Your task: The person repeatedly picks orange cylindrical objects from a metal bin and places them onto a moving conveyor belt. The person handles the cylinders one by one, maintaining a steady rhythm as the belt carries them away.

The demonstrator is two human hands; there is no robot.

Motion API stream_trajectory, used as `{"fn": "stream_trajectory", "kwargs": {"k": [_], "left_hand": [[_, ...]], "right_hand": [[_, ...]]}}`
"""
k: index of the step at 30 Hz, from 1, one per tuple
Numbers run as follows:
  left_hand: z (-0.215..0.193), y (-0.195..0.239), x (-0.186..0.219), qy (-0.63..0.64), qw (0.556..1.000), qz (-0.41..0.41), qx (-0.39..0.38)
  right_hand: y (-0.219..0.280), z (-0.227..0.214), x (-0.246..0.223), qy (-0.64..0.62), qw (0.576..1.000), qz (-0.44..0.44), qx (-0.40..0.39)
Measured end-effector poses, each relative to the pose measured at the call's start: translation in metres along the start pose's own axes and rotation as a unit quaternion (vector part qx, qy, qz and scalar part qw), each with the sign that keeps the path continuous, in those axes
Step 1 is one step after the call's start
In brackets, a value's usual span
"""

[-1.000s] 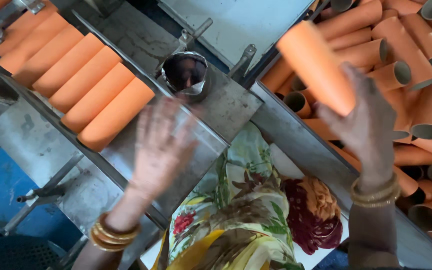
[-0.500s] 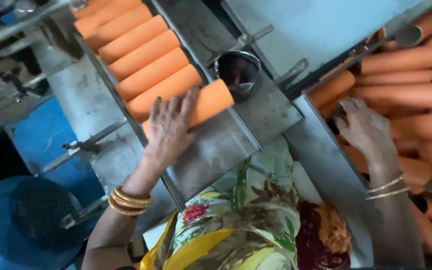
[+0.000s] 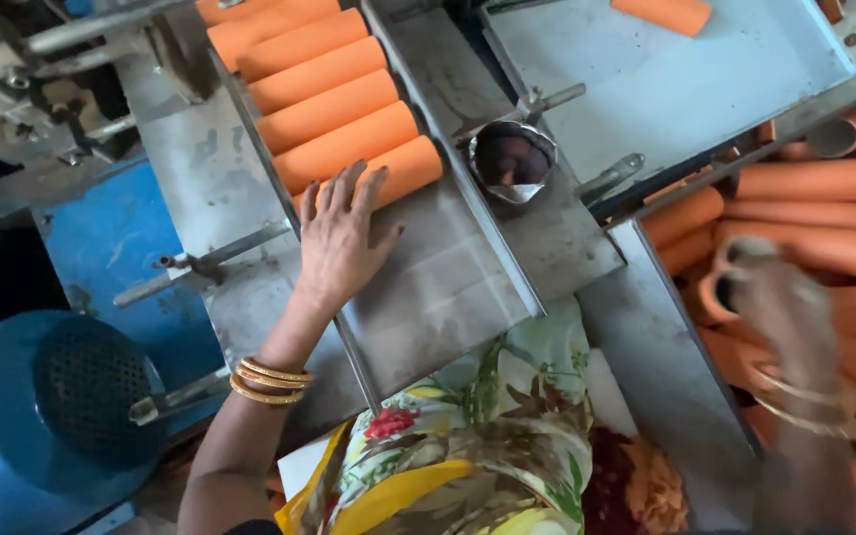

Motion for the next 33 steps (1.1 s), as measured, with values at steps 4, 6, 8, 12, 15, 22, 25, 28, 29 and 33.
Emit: {"fn": "stream_trajectory", "kwargs": {"k": [4,6,8,12,15,22,25,28,29,33], "left_hand": [[-0.017,0.002,-0.003,0.115,0.989,-0.021,0.093],[-0.020,0.003,-0.005,0.136,0.983,-0.031,0.117],[-0.022,0.004,-0.006,0.162,0.978,-0.038,0.129],[-0.025,0.004,-0.006,0.284,0.947,-0.071,0.134],[-0.029,0.005,0.001,0.384,0.916,-0.081,0.082],[-0.044,0.007,0.040,0.210,0.966,0.081,-0.130],[-0.030,0.007,0.041,0.103,0.981,0.056,-0.156],[-0.018,0.012,0.032,0.010,0.985,0.045,-0.168],[-0.014,0.012,0.028,-0.004,0.986,0.044,-0.159],[-0.003,0.017,0.018,-0.038,0.991,0.041,-0.118]], "right_hand": [[0.033,-0.080,0.016,-0.245,0.966,0.085,0.020],[0.053,-0.113,0.012,-0.316,0.942,0.083,0.074],[0.068,-0.133,-0.005,-0.381,0.916,0.058,0.112],[0.067,-0.124,-0.071,-0.490,0.860,-0.089,0.107],[0.047,-0.085,-0.155,-0.571,0.778,-0.259,0.037],[0.006,-0.062,-0.305,-0.598,0.720,-0.352,0.009],[0.001,-0.090,-0.293,-0.442,0.840,-0.295,0.107],[-0.006,-0.111,-0.259,-0.392,0.875,-0.238,0.156],[-0.010,-0.113,-0.240,-0.394,0.875,-0.224,0.170],[-0.040,-0.086,-0.128,-0.404,0.881,-0.079,0.233]]}}
Point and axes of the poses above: each hand's wrist, its own y-axis away from the middle knuckle, its own z-axis out of the palm, x = y × z, the point moved 4 cm from there along -y, towards the middle knuckle, and after that the axes turned 10 degrees about z, right-handed, at the moved point
